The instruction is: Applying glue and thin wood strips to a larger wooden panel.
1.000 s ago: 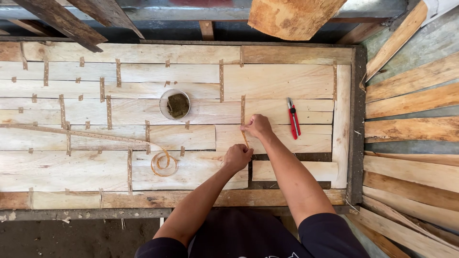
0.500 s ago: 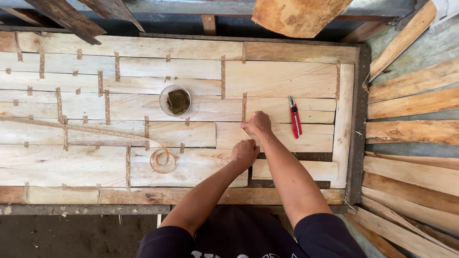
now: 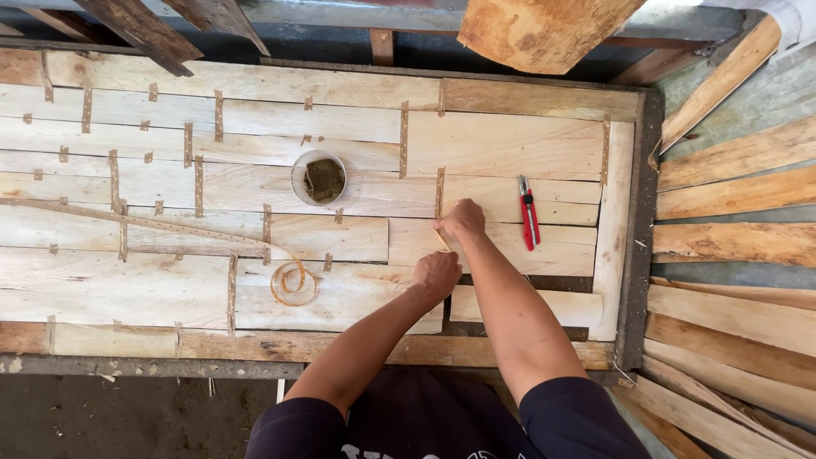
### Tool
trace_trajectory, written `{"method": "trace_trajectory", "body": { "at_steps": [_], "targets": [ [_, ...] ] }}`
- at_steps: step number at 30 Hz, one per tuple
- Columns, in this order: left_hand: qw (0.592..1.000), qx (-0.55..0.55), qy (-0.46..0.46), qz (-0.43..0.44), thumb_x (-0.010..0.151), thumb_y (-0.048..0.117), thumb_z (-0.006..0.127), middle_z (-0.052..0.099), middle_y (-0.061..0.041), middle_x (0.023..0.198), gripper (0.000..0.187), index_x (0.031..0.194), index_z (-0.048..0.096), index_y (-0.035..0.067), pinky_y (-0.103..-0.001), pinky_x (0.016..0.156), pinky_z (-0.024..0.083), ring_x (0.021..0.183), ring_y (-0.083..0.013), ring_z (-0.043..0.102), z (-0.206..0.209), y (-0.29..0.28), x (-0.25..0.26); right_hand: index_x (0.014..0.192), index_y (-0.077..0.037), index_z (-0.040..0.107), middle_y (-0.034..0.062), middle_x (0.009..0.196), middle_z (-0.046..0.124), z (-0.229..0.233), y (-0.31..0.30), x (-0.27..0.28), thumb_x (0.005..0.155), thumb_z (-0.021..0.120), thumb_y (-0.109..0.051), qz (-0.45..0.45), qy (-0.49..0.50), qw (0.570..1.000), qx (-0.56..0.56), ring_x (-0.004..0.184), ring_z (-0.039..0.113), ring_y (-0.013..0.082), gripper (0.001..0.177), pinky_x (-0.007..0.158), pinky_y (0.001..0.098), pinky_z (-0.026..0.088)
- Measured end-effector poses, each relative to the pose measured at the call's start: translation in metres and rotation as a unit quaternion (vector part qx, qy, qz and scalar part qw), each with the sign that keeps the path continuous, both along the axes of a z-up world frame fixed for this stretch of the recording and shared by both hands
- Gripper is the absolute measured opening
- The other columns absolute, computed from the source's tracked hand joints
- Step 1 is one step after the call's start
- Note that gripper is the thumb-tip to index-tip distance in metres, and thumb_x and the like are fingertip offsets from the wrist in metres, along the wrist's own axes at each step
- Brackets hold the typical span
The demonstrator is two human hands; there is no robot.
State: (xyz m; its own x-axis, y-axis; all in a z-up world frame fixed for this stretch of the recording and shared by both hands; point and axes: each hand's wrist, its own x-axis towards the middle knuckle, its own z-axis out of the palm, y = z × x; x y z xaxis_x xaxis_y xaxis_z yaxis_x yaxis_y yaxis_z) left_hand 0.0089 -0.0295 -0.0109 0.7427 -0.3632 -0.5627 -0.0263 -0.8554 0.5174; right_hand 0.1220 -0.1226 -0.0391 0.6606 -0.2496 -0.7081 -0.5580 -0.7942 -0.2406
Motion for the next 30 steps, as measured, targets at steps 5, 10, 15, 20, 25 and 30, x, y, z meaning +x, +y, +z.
{"method": "trace_trajectory", "body": {
  "at_steps": [5, 10, 15, 20, 25, 30],
  "targets": [
    [1.0, 0.009, -0.012, -0.025, 0.102, 0.029, 0.056, 0.075, -0.015, 0.092, 0.028, 0.101, 0.069, 0.004, -0.045, 0.082, 0.058, 0.089, -0.0288, 0.074, -0.009, 0.001, -0.001, 0.094, 0.0, 0.073, 0.015, 0.094, 0.078, 0.004, 0.002, 0.001, 0.063, 0.099, -0.038, 0.005, 0.009, 1.0, -0.013, 0.085, 0.076, 0.0261, 0.056, 0.074, 0.0358, 0.061],
    [0.999, 0.002, -0.027, -0.04, 0.099, 0.027, 0.058, 0.075, -0.016, 0.094, 0.026, 0.097, 0.071, 0.005, -0.045, 0.084, 0.058, 0.092, -0.0299, 0.073, -0.006, 0.007, 0.0, 0.095, 0.0, 0.072, 0.0149, 0.095, 0.077, -0.008, -0.001, 0.002, 0.064, 0.1, -0.039, 0.005, 0.02, 0.999, -0.025, 0.088, 0.075, 0.0263, 0.057, 0.075, 0.0362, 0.06],
    [1.0, -0.023, -0.007, -0.009, 0.098, 0.028, 0.057, 0.074, -0.017, 0.092, 0.028, 0.095, 0.071, 0.004, -0.047, 0.083, 0.057, 0.09, -0.033, 0.072, -0.011, 0.025, -0.006, 0.094, -0.002, 0.072, 0.0127, 0.092, 0.077, -0.034, -0.019, 0.0, 0.063, 0.1, -0.04, 0.026, -0.016, 0.999, 0.028, 0.084, 0.073, 0.0218, 0.057, 0.075, 0.0337, 0.059],
    [0.997, -0.033, 0.027, 0.059, 0.097, 0.03, 0.057, 0.074, -0.017, 0.088, 0.028, 0.092, 0.071, 0.006, -0.049, 0.082, 0.057, 0.086, -0.034, 0.071, -0.007, 0.031, -0.011, 0.089, -0.003, 0.072, 0.0113, 0.088, 0.079, -0.023, -0.015, -0.001, 0.062, 0.099, -0.039, 0.017, -0.006, 0.999, 0.037, 0.08, 0.074, 0.0199, 0.053, 0.072, 0.033, 0.06],
    [0.997, -0.053, -0.019, 0.059, 0.099, 0.029, 0.058, 0.074, -0.019, 0.088, 0.028, 0.092, 0.07, 0.005, -0.049, 0.082, 0.057, 0.084, -0.0358, 0.07, -0.014, 0.004, -0.017, 0.089, -0.003, 0.071, 0.0122, 0.087, 0.078, -0.02, -0.014, -0.013, 0.063, 0.099, -0.04, 0.035, -0.037, 0.998, 0.034, 0.08, 0.074, 0.0212, 0.054, 0.072, 0.0321, 0.06],
    [0.967, 0.062, -0.033, -0.244, 0.097, 0.019, 0.056, 0.074, -0.015, 0.095, 0.022, 0.102, 0.071, 0.002, -0.043, 0.074, 0.062, 0.084, -0.025, 0.073, -0.051, -0.048, -0.038, 0.087, -0.003, 0.071, 0.0134, 0.087, 0.077, -0.022, -0.014, -0.013, 0.062, 0.099, -0.038, 0.007, -0.068, 0.997, 0.038, 0.08, 0.074, 0.0234, 0.052, 0.073, 0.035, 0.061]
  ]
}}
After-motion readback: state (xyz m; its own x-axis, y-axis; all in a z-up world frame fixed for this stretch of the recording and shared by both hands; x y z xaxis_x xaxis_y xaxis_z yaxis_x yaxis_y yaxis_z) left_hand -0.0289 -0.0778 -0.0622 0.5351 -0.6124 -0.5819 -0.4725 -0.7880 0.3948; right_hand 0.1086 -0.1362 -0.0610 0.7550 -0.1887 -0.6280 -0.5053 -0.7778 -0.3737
